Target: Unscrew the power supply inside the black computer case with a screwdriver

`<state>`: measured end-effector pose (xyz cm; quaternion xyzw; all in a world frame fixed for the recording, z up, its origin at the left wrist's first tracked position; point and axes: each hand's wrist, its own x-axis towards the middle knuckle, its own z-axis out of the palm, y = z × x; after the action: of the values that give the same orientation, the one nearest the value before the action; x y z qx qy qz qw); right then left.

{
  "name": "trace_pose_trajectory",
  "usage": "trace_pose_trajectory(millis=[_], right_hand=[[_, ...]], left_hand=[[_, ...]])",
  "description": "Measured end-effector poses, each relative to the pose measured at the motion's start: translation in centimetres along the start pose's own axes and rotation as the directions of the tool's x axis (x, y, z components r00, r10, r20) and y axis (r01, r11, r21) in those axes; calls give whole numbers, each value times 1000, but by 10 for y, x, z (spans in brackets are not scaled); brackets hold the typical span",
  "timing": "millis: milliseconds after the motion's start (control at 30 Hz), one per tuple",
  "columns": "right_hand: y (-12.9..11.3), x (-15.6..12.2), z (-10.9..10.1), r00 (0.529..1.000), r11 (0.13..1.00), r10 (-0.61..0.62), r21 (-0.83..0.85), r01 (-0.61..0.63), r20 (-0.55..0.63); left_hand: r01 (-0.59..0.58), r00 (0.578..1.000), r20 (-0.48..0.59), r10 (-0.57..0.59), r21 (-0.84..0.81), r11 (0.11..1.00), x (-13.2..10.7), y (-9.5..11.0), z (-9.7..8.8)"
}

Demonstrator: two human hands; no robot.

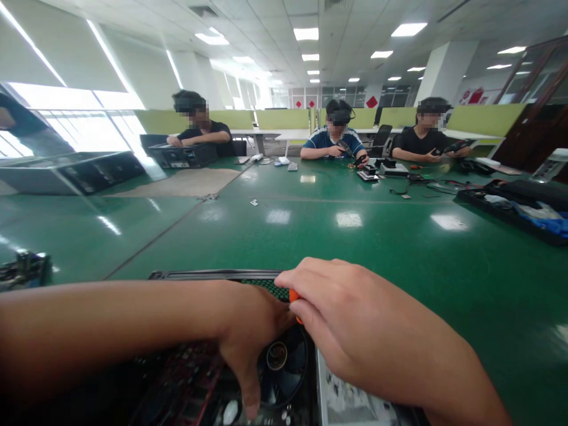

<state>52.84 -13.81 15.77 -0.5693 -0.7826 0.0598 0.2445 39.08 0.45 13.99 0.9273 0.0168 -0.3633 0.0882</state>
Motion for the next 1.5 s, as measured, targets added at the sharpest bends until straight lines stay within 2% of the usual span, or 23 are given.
trace_pose_trajectory(millis=[167,267,400,500,633,733,867,1000,1067,1167,1200,1233,1267,1300,1333,1500], right_hand=[[10,9,5,998,998,-41,41,39,49],[15,11,11,997,997,-33,73,28,70],[16,8,18,996,993,-93,-70,93,9],[14,7,19,999,991,-43,-131,40,-26],[13,9,16,999,997,48,-53,-49,-10],[10,9,14,999,1000,28,-6,-28,26],[3,7,16,998,998,-57,-4,57,37],[0,2,15,1000,1000,-4,-20,4,27],[-1,-3,11,999,1000,23,-11,-23,-26],[-8,-15,7,993,997,61,-48,-66,-106],[-12,-19,7,992,993,76,-78,-84,-102],[-18,-22,7,993,992,29,-121,-42,-112],[-24,-24,8,991,985,72,-145,-88,-116],[-30,-25,9,994,987,34,-154,-51,-108],[-36,-25,10,995,984,48,-165,-62,-89],[-49,-15,16,997,994,28,-105,-35,-72]], left_hand=[[-6,998,59,8,-25,1000,12,-5,-5],[-8,999,45,11,-68,998,16,-11,-2],[38,999,11,-37,-36,999,17,-15,4],[50,999,15,-49,-19,999,15,-13,4],[7,998,68,-8,14,1000,13,-11,0],[-32,999,43,29,68,997,12,-13,3],[-62,997,40,63,-7,998,11,-18,10],[-66,997,40,67,-17,998,8,-18,11],[-46,998,46,46,-3,999,7,-16,11],[-54,998,29,56,-47,997,7,-16,15],[-65,998,19,67,-75,995,7,-17,16],[-72,997,15,74,-98,993,7,-17,18],[-78,997,18,80,-110,991,7,-18,20],[-80,996,27,84,-116,990,7,-19,22],[-80,995,41,86,-119,990,7,-19,23],[-92,993,56,101,-139,986,6,-21,23]])
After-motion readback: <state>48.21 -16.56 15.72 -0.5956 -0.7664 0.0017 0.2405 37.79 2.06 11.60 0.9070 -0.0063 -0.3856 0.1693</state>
